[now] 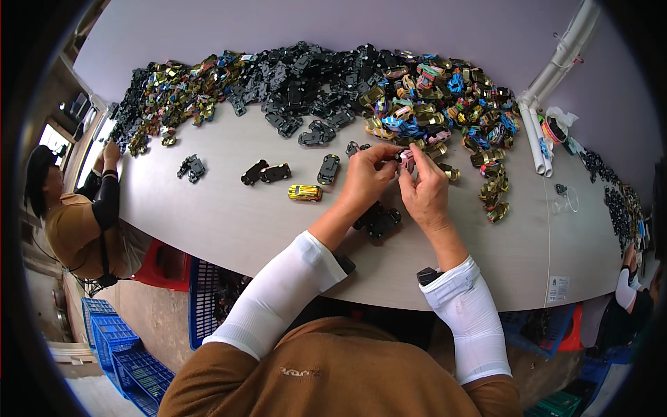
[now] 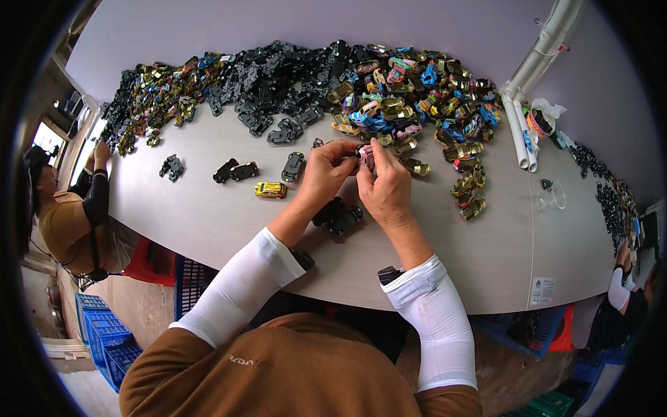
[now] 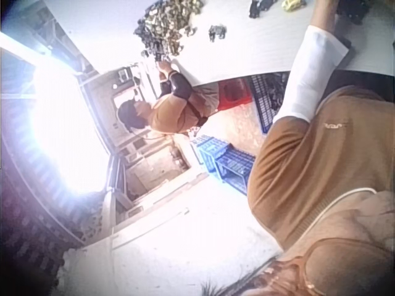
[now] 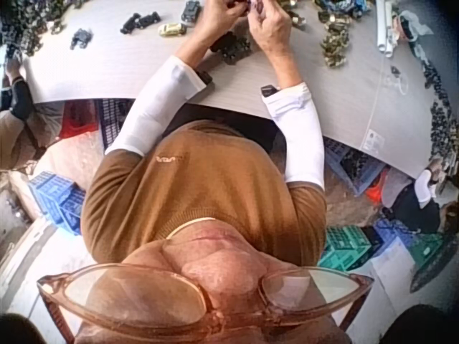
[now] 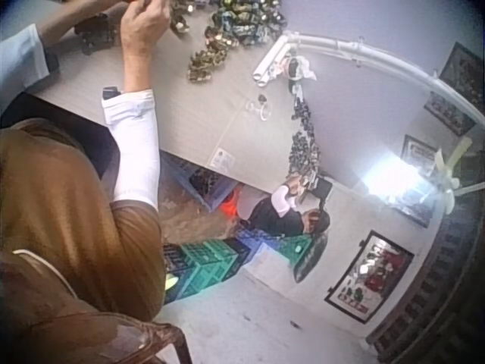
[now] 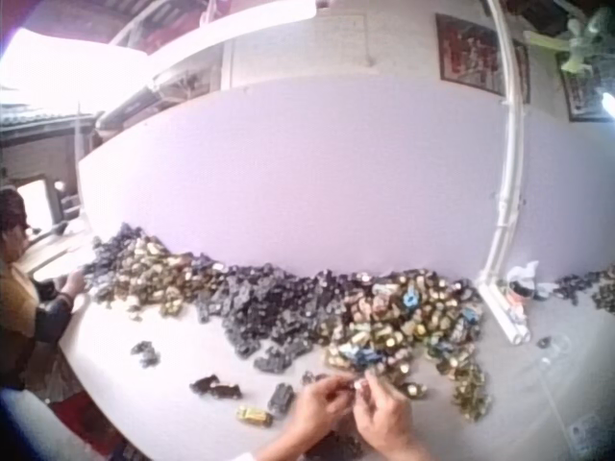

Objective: The person is seen putting together parts of toy cars.

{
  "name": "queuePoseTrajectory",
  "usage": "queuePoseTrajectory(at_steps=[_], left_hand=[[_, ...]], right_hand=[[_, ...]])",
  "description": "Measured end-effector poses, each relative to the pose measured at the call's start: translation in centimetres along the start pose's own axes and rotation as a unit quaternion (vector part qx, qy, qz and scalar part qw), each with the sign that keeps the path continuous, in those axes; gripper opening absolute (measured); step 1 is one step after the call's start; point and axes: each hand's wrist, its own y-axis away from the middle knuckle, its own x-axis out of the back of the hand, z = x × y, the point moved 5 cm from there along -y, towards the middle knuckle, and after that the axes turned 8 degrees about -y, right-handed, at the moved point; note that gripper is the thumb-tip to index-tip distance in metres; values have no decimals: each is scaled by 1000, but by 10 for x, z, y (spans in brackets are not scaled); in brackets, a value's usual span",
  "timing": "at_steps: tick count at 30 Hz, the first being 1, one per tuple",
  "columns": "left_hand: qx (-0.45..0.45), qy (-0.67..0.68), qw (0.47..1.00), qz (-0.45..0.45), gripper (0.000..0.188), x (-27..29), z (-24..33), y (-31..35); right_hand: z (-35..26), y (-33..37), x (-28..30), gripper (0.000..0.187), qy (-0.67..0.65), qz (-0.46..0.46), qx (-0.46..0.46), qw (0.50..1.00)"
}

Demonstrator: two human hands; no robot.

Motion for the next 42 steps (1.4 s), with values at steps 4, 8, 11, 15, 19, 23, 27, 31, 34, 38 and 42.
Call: queuePoseTrajectory(at_steps=[4, 8, 11, 15, 19, 23, 27, 31, 34, 38, 42], left_hand=[[-41, -20, 999, 0, 22, 0, 7, 0], [-30, -78, 996, -15, 18, 1, 24, 4], [22, -59, 998, 3, 19, 1, 11, 0], [56, 173, 983, 27, 20, 2, 0, -5], [18, 124, 990, -62, 21, -4, 9, -2], [98, 94, 981, -142, 28, -1, -5, 0], [162, 167, 966, -114, 31, 4, -2, 3], [156, 160, 957, -184, 34, 0, -6, 1], [160, 231, 947, -157, 29, -1, -8, -1], [159, 297, 930, -150, 27, 0, -6, 0], [158, 243, 948, -134, 29, 0, -5, 1]], right_hand=[[2, 0, 0, 39, -9, 6, -12, 1000], [3, 1, -1, 38, 24, -39, -19, 999], [7, 1, -3, 38, 10, -26, -29, 999], [35, 4, 5, 35, -193, 49, -262, 944], [45, 10, 6, 31, -372, 47, -380, 846], [40, 3, 4, 35, -303, 54, -185, 933], [19, 2, 1, 33, -287, 11, -181, 941], [20, 3, 0, 32, -242, -25, -155, 957], [21, 1, -1, 32, -289, 3, -155, 945], [17, 1, 0, 31, -264, 27, -161, 951], [7, -2, 2, 32, -203, -3, -130, 971]])
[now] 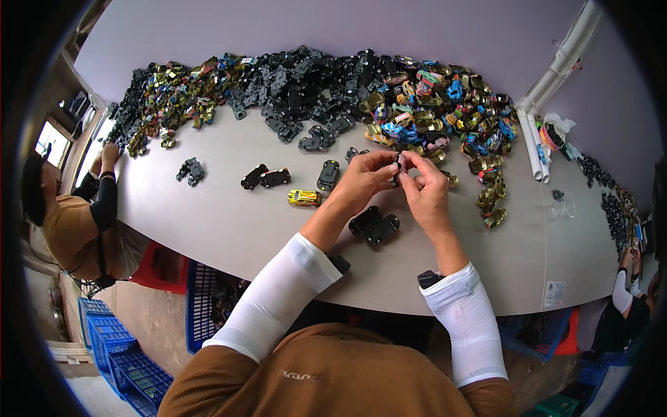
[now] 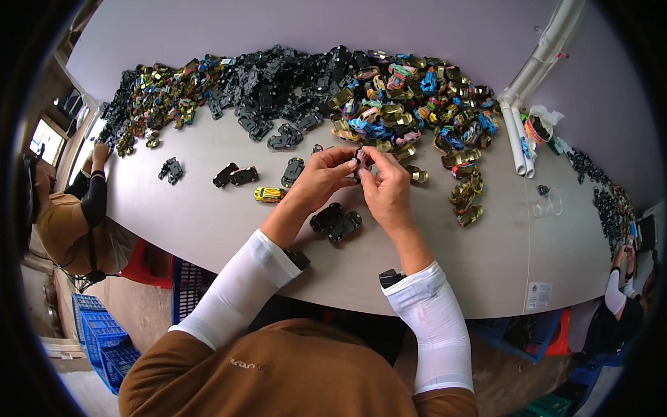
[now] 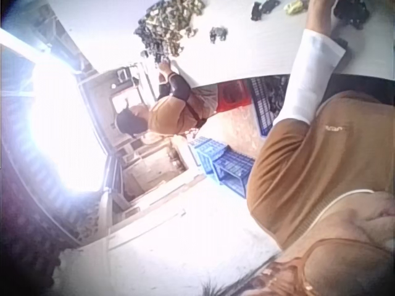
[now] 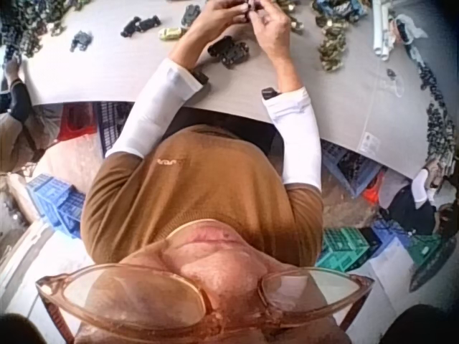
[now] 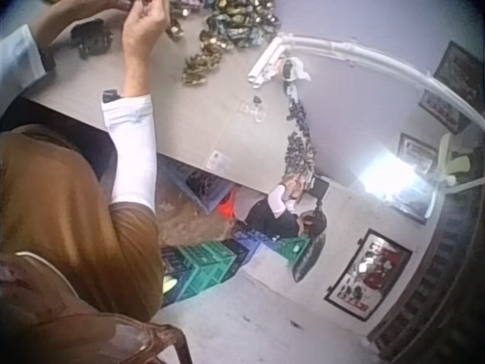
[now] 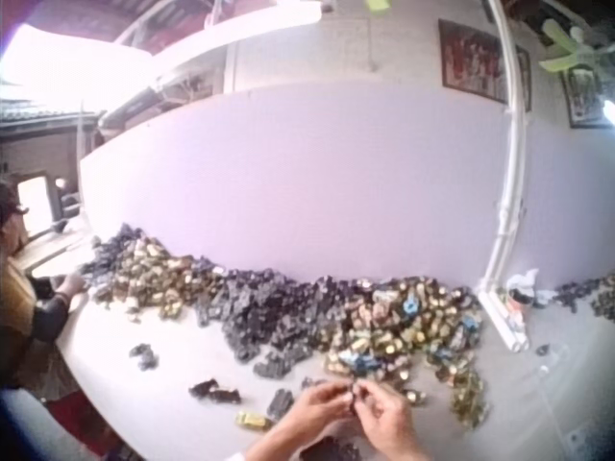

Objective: The person is seen putting together parts of toy cars.

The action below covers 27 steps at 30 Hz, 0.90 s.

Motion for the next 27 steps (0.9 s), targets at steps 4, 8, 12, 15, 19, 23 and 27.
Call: queuePoseTrajectory(at_steps=[4, 8, 12, 15, 19, 23, 27], left_hand=[[-47, -34, 998, -10, 31, 0, 6, 1], [-90, -100, 991, 8, 32, -5, 15, 2], [-122, -173, 976, 45, 33, -6, 19, 6], [-133, -247, 957, 72, 34, -11, 26, 10], [-120, -292, 944, 95, 29, -10, 31, 13], [-136, -240, 956, 97, 25, 2, 19, 1], [1, -195, 977, 89, 26, 10, 4, -1]], right_hand=[[-7, -1, -1, 34, 59, -13, 43, 997], [-7, -1, 1, 35, 62, -6, 44, 997], [-10, 1, -2, 37, 81, 0, 74, 994], [-9, 2, -2, 39, 97, 8, 84, 992], [-1, 2, -3, 40, 90, 9, 102, 991], [19, -1, 7, 40, -33, 1, -66, 997], [34, 6, 13, 38, -99, -4, -269, 958]])
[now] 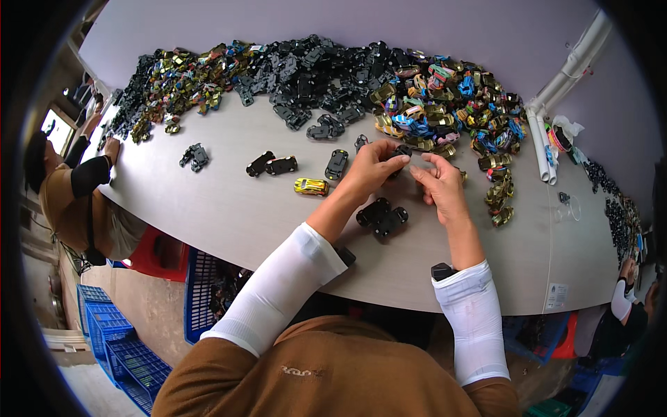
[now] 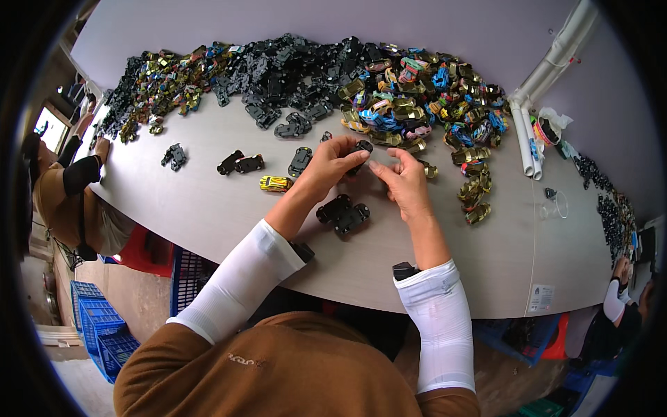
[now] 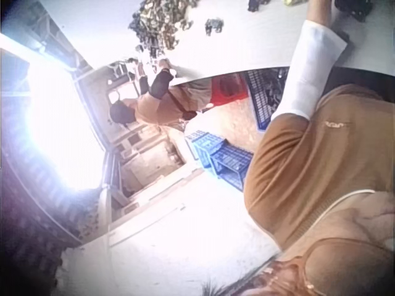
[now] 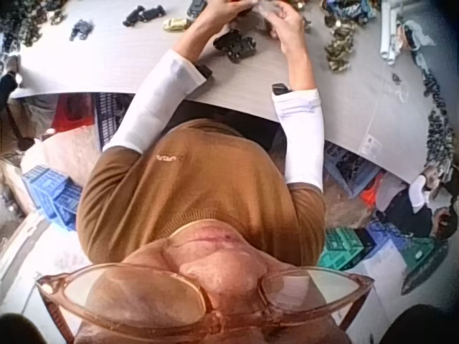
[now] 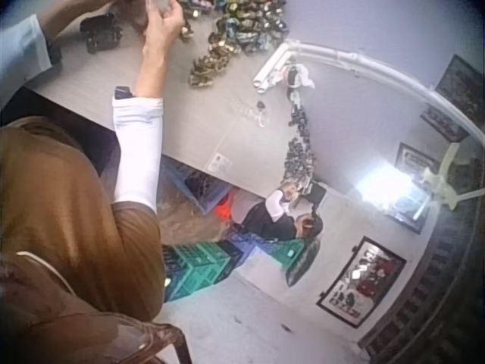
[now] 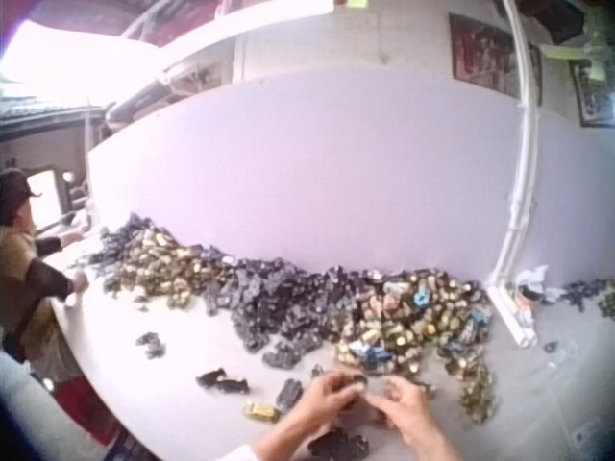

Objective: The person is seen putting together parts of toy cars.

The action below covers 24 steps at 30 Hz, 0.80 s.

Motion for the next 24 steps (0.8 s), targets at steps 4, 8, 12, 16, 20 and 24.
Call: queuePoseTrajectory(at_steps=[4, 8, 12, 16, 20, 24], left_hand=[[-13, -39, 999, -26, 27, -2, -9, -4], [1, -41, 999, -36, 25, -5, 2, 3], [19, -23, 994, -104, 21, -10, 3, 8], [-23, -58, 993, -99, 20, -14, 2, 6], [-27, -82, 991, -102, 19, -14, 0, 6], [-20, -79, 992, -98, 16, -14, 1, 7]], right_hand=[[14, -3, 2, 27, -134, -60, -110, 983], [16, -3, 4, 18, -139, -41, -107, 984], [0, 4, -2, 15, -159, -29, -96, 982], [5, 2, -2, 14, -209, -62, -136, 967], [9, 4, -8, 12, -218, -59, -144, 964], [10, 5, -10, 12, -202, -60, -122, 970]])
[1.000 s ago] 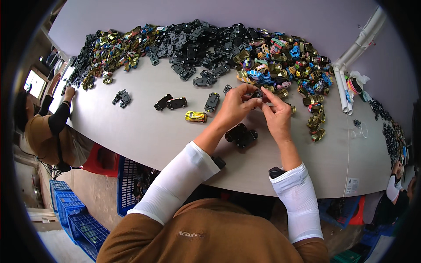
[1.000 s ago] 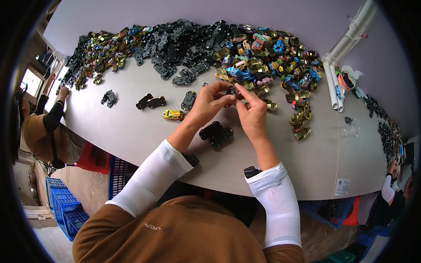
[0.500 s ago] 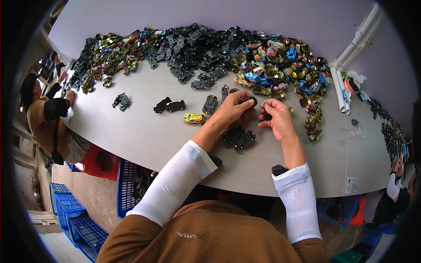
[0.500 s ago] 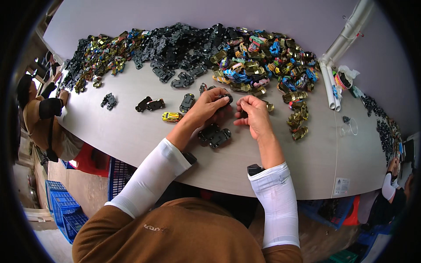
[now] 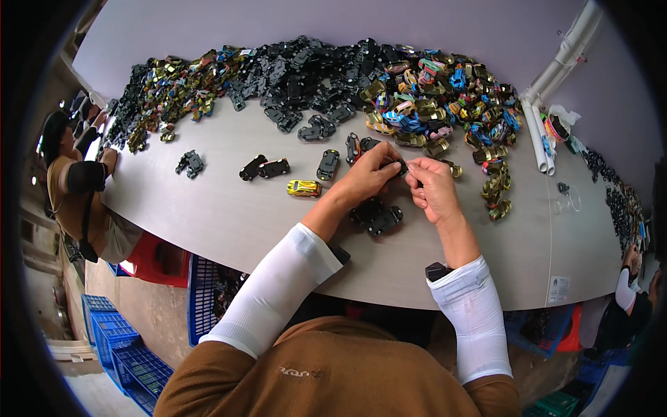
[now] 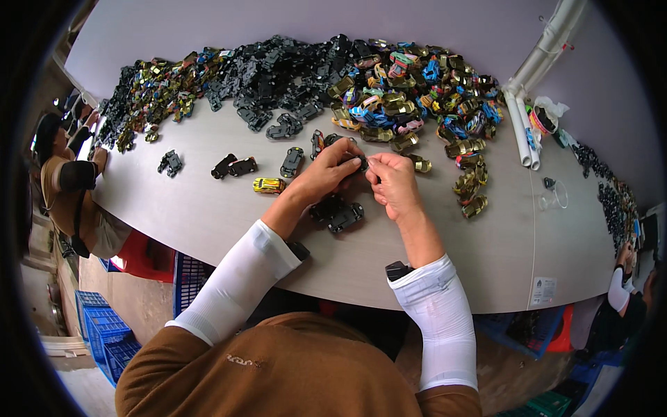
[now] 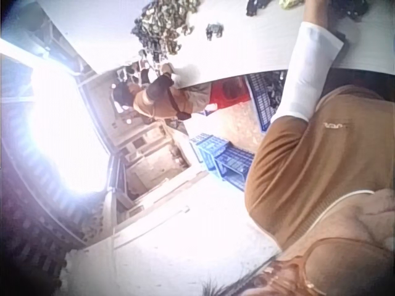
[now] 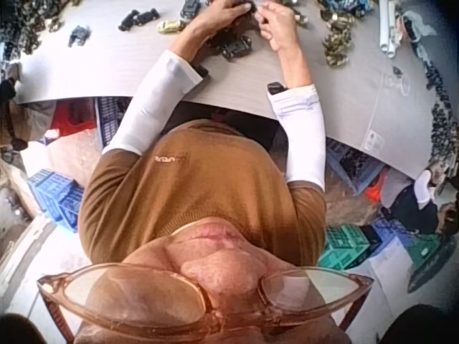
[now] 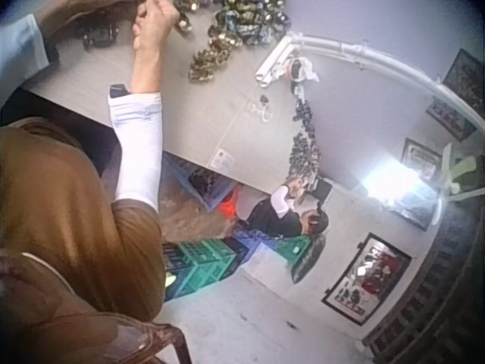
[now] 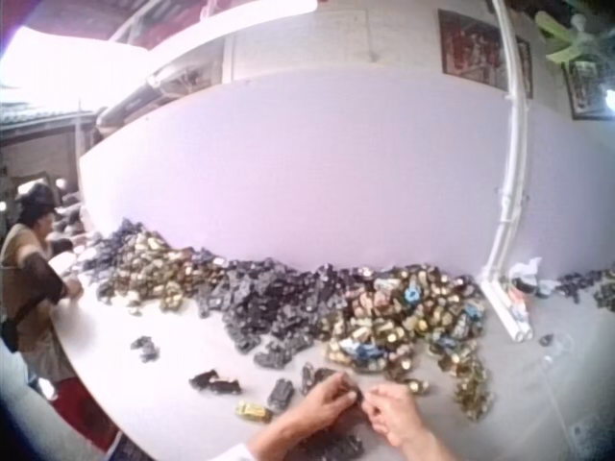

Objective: The person is seen putting together parts of toy cars.

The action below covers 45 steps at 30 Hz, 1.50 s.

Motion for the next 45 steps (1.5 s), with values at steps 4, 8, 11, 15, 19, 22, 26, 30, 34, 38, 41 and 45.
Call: queuePoseTrajectory(at_steps=[4, 8, 11, 15, 19, 22, 26, 30, 34, 38, 41, 45], left_hand=[[-24, -8, 1000, 18, 16, 1, -3, -2], [0, -10, 1000, 19, 16, 2, -9, -3], [-69, -61, 994, 53, 13, -1, -5, -4], [-82, -91, 990, 71, 14, 2, -6, -4], [-151, -163, 968, 119, 15, 3, -3, -4], [-70, -173, 978, 94, 20, 2, 2, -3], [-19, -62, 997, 40, 18, 5, -3, -1], [-99, -60, 992, 54, 38, 7, 7, -2], [-69, 212, 966, 129, 36, 18, -2, -7], [14, 192, 978, 84, 27, 7, -3, -1], [-126, -39, 991, 28, 31, -2, 10, -1], [-117, -94, 988, 21, 35, -5, 3, -1]], right_hand=[[0, 0, -3, 13, 23, -1, 29, 999], [0, 0, -2, 13, -37, 5, 12, 999], [1, -1, -1, 13, -9, 15, 24, 1000], [3, -2, -4, 15, 75, 26, 44, 996], [6, -11, -1, 18, 273, 51, 198, 940], [5, -14, 5, 17, 378, 58, 276, 882], [-5, -7, 3, 16, 214, 93, 175, 957], [-12, -3, -2, 15, 198, 36, 227, 953], [-4, 0, -11, 15, 242, -12, 176, 954], [-10, 2, -2, 16, 96, 47, 161, 981], [-8, 1, -4, 16, 11, 22, 82, 996], [-3, -2, 2, 12, -24, -2, 39, 999]])
